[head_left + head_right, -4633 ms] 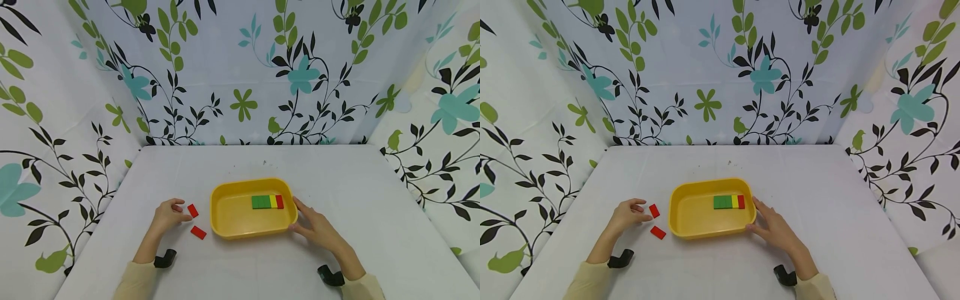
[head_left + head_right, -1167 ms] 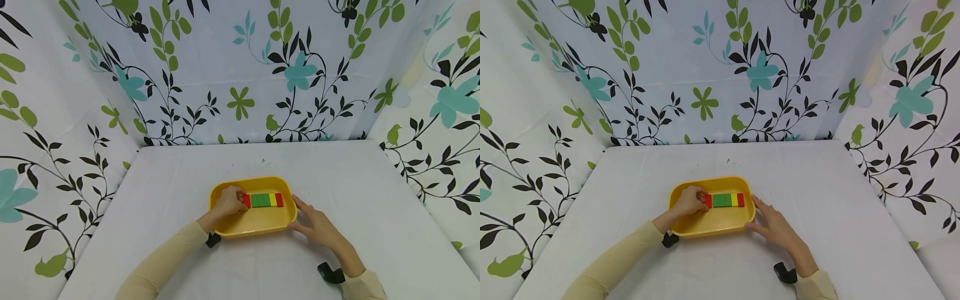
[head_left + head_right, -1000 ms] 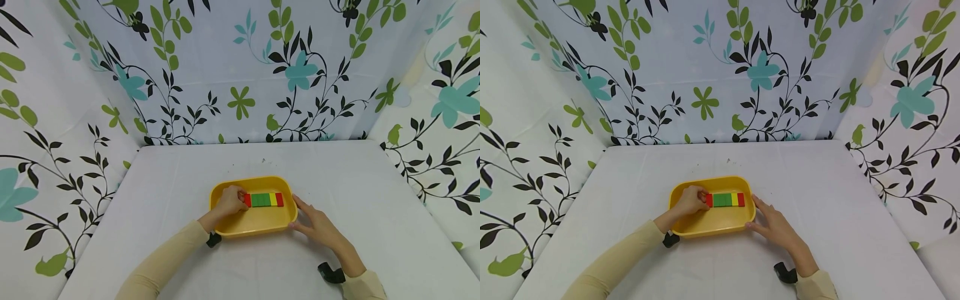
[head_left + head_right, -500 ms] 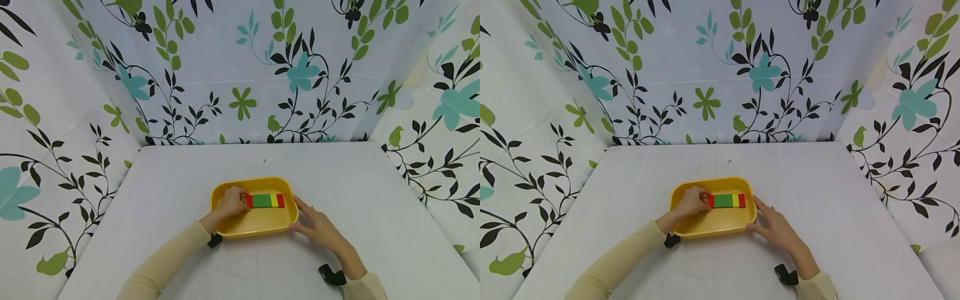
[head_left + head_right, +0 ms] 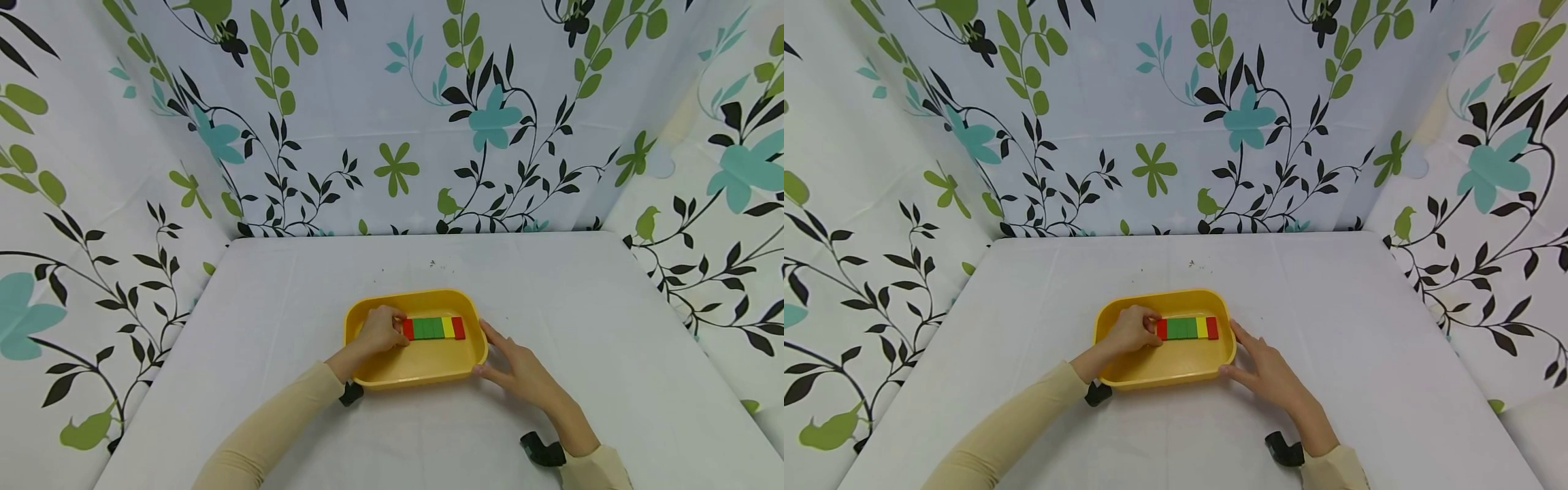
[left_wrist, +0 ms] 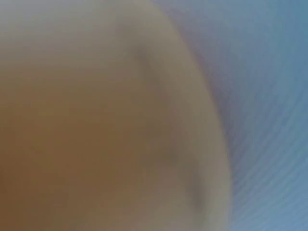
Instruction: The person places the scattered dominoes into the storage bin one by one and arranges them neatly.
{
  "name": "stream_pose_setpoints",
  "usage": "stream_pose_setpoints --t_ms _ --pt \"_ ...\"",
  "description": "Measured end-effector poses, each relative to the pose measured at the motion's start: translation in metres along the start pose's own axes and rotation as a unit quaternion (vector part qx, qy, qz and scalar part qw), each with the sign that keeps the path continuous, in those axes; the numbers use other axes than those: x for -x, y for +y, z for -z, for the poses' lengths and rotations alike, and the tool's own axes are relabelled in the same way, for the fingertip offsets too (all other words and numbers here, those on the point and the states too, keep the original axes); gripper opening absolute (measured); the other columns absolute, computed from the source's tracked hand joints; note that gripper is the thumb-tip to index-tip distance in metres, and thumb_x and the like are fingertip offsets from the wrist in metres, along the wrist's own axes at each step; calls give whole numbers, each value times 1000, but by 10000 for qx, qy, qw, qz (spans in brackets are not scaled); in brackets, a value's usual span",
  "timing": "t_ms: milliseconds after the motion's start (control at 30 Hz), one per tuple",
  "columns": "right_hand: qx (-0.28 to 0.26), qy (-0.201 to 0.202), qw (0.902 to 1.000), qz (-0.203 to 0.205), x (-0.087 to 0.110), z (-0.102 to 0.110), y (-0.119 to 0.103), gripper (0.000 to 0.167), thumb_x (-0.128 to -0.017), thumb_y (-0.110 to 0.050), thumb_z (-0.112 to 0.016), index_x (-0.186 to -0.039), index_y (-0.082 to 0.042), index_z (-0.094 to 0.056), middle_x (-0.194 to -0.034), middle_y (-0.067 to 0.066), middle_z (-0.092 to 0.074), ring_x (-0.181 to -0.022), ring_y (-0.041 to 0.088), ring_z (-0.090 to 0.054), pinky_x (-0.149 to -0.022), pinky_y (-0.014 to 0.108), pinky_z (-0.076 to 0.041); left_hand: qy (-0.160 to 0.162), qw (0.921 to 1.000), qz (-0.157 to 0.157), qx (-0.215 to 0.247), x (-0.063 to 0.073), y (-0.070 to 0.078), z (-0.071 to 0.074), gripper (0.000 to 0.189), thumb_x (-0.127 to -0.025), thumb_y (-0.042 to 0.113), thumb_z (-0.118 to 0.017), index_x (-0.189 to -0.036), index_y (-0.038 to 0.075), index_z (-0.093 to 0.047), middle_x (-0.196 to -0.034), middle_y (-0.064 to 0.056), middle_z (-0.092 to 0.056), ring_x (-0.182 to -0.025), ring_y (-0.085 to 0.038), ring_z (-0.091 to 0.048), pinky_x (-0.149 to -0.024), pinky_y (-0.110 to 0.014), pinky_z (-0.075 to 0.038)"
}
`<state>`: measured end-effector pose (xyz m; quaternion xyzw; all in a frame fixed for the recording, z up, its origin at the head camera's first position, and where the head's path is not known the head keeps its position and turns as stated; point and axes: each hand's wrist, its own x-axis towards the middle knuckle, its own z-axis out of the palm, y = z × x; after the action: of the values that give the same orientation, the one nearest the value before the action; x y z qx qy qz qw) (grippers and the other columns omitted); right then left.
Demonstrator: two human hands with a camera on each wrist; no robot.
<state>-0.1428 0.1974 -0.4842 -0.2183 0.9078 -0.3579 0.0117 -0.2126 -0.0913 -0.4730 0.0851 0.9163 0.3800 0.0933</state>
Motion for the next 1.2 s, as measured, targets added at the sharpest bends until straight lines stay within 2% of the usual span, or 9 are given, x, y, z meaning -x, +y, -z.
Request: stream_pose_setpoints --t_ms 433,533,600,767,933,1067,1200 --pt "-26 32 10000 30 0 0 1 84 -86 -38 -73 -154 -13 -31 -150 17 -44 -135 40 -45 -111 61 -26 120 9999 27 6 2 0 0 60 -70 10 -88 -122 -6 -63 -69 -3 -61 -53 -9 -51 -50 -21 -43" --pt "-11 13 10000 14 0 0 1 84 -86 -40 -73 -154 -13 -31 -150 16 -44 -135 40 -46 -111 61 -26 297 9995 -95 14 8 4 6 60 -69 13 -89 -120 -5 -65 -69 -3 -62 -55 -9 -51 -54 -21 -45" --pt "-7 -2 10000 -11 0 0 1 84 -86 -40 -73 -154 -14 -31 -150 16 -43 -135 40 -45 -111 61 -26 416 9988 -192 175 14 9 15 57 -70 13 -88 -119 -5 -65 -71 -4 -63 -58 -10 -52 -58 -22 -46" --pt "-4 -29 10000 -40 0 0 1 85 -86 -40 -72 -154 -14 -30 -151 16 -43 -136 39 -45 -112 61 -26 769 9941 -174 739 38 25 48 48 -75 13 -84 -118 0 -67 -80 -5 -62 -68 -15 -53 -64 -22 -47" --pt "16 -68 10000 -62 0 2 0 85 -86 -40 -72 -154 -14 -30 -151 16 -42 -136 39 -44 -112 60 -26 1259 9869 -15 1014 74 33 78 44 -79 14 -82 -120 6 -67 -90 -8 -63 -79 -18 -56 -66 -18 -48" --pt "16 -70 10000 -67 0 2 -1 85 -86 -38 -73 -154 -14 -29 -151 17 -42 -137 40 -43 -112 60 -26 1614 9814 260 1009 101 25 91 49 -81 13 -80 -126 8 -63 -98 -12 -62 -84 -20 -58 -67 -16 -49" --pt "-22 -74 9999 -93 1 2 -1 85 -86 -37 -73 -155 -14 -29 -152 17 -41 -137 40 -42 -112 60 -25 1560 9829 700 688 124 6 96 63 -80 17 -81 -137 9 -54 -108 -13 -60 -88 -20 -60 -69 -20 -51"
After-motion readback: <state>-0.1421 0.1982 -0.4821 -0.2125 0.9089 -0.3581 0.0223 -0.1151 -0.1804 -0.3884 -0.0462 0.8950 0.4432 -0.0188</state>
